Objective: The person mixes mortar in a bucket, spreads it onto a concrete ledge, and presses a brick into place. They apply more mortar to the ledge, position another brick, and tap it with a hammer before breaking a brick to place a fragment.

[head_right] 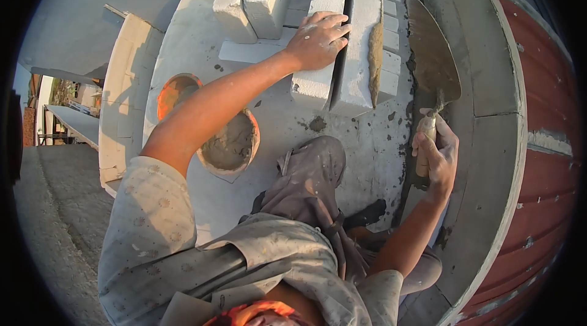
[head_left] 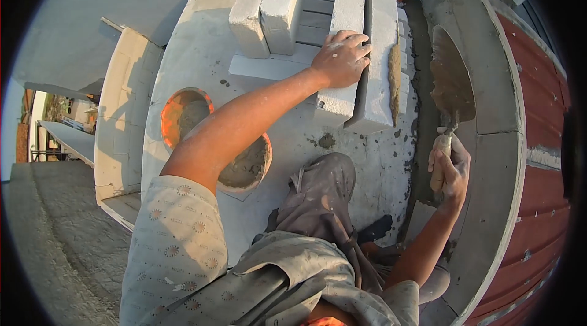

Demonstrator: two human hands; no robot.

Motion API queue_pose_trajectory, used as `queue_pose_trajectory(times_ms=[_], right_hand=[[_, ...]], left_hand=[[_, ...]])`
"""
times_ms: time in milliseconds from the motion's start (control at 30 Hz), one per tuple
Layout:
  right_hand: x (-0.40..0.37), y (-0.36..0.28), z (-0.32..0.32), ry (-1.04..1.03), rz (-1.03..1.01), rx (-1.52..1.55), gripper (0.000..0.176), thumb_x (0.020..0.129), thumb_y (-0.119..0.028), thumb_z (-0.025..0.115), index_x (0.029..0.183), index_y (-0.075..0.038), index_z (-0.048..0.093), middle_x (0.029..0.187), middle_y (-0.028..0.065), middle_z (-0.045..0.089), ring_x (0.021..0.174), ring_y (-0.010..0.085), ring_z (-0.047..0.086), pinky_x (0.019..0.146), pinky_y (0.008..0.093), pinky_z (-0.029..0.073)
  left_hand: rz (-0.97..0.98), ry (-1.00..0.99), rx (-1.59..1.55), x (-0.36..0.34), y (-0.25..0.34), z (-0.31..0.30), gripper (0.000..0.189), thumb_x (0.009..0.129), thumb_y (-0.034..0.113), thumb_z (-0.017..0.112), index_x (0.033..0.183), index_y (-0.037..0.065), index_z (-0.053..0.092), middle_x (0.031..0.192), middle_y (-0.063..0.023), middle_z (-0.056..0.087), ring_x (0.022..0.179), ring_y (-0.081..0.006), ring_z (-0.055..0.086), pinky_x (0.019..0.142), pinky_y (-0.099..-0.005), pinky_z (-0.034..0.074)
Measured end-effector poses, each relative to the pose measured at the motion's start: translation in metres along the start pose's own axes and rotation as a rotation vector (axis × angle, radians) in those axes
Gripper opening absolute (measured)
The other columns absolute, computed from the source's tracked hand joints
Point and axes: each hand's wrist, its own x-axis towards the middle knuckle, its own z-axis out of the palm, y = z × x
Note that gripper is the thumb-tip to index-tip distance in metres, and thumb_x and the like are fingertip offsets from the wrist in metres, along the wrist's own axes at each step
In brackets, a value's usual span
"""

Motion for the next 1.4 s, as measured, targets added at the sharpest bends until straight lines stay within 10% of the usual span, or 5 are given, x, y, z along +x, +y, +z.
queue_pose_trajectory(times_ms=[133,300,533,767,1400], right_hand=[[-0.051,-0.031,0.003,-0.469,0.311,-0.367,0.044,0.079,-0.017,0.076,0.113,0.009,0.066,0.073,0.0043,0.060,0.065,0.0116,0.057,0.058,0.0280,0.047],[-0.036,0.016,0.171,-0.708,0.007,-0.758,0.030,0.078,-0.017,0.075,0.098,0.003,0.067,0.085,0.0264,0.069,0.083,0.0434,0.068,0.073,0.0453,0.053],[-0.011,0.195,0.392,-0.846,-0.163,-0.973,0.023,0.090,-0.018,0.056,0.091,0.001,0.069,0.089,0.0183,0.072,0.079,0.0315,0.071,0.070,0.0442,0.055],[0.016,0.138,0.303,-1.156,0.736,-0.230,0.030,0.095,-0.033,0.066,0.099,-0.003,0.066,0.074,0.0056,0.063,0.054,0.0160,0.058,0.048,0.0326,0.049],[-0.077,0.089,0.103,-0.522,0.732,0.339,0.029,0.095,-0.024,0.069,0.103,0.004,0.066,0.068,0.0067,0.059,0.044,0.0130,0.052,0.038,0.0248,0.039]], left_hand=[[0.045,0.020,-0.009,0.000,-0.012,0.016,0.043,0.100,0.033,0.050,0.134,0.010,0.063,0.150,-0.0061,0.048,0.141,-0.0267,0.035,0.117,-0.0482,0.025],[0.042,0.037,-0.010,0.002,-0.011,0.018,0.044,0.101,0.034,0.048,0.136,0.010,0.061,0.148,-0.0056,0.050,0.141,-0.0265,0.035,0.118,-0.0481,0.023],[0.009,0.061,-0.012,0.001,-0.009,0.018,0.043,0.100,0.034,0.049,0.136,0.013,0.062,0.148,-0.0043,0.050,0.141,-0.0249,0.037,0.119,-0.0469,0.024],[0.016,0.105,-0.017,0.001,-0.010,0.022,0.042,0.100,0.034,0.051,0.135,0.016,0.063,0.147,-0.0022,0.051,0.141,-0.0240,0.037,0.120,-0.0466,0.023],[0.070,0.108,0.099,0.007,-0.018,0.036,0.044,0.100,0.036,0.046,0.137,0.018,0.061,0.149,-0.0024,0.049,0.141,-0.0250,0.035,0.117,-0.0465,0.022]])
